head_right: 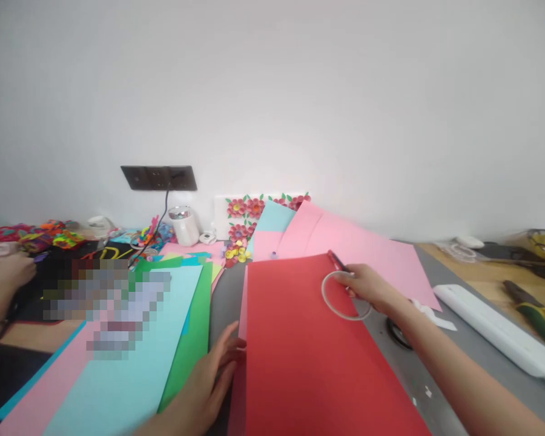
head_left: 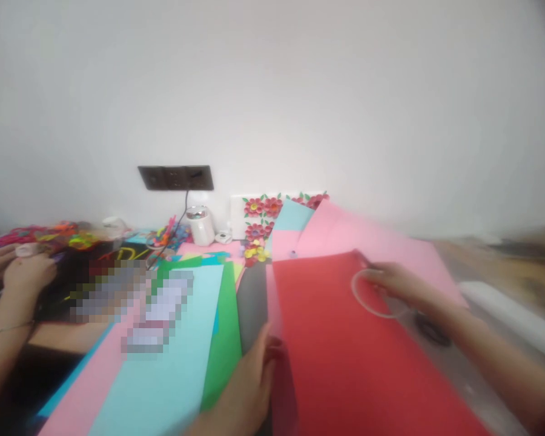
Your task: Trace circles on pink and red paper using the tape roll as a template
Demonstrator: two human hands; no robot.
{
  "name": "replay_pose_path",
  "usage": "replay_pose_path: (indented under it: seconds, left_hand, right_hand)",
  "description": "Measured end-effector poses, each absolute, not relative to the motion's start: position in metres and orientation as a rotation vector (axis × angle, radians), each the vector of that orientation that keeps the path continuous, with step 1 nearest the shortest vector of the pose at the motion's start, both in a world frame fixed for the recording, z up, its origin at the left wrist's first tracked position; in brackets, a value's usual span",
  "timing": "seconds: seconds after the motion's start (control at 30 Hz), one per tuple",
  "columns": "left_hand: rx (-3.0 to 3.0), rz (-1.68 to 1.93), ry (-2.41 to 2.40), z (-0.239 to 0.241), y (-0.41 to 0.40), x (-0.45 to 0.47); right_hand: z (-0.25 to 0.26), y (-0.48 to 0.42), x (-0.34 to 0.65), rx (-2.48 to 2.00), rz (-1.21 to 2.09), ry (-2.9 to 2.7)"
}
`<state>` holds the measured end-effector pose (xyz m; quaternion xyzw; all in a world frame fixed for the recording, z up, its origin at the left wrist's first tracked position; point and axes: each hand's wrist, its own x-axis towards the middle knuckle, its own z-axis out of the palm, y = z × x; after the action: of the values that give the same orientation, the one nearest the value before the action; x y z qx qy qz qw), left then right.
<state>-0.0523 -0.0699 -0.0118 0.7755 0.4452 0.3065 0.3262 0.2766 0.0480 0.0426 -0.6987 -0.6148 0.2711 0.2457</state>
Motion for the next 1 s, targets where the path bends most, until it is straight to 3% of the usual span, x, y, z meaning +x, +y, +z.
replay_pose_path:
  seconds: [0.2, 0.67, 1.0]
  left_hand:
    - [2.325, 0.719, 1.254, -0.017, -0.072, -0.05]
    - [2.618, 0.639, 1.33, -0.029, -0.066, -0.048]
    - [2.574, 0.657, 1.336, -0.033, -0.069, -0.051]
  right_hand:
    - [0.002, 0.068, 0.271, -2.03, 0.729, -1.804]
    - [0.004, 0.064, 0.271, -2.163, 0.432, -1.865]
    - [-0.008, 0.03, 0.277, -2.06, 0.712, -1.838]
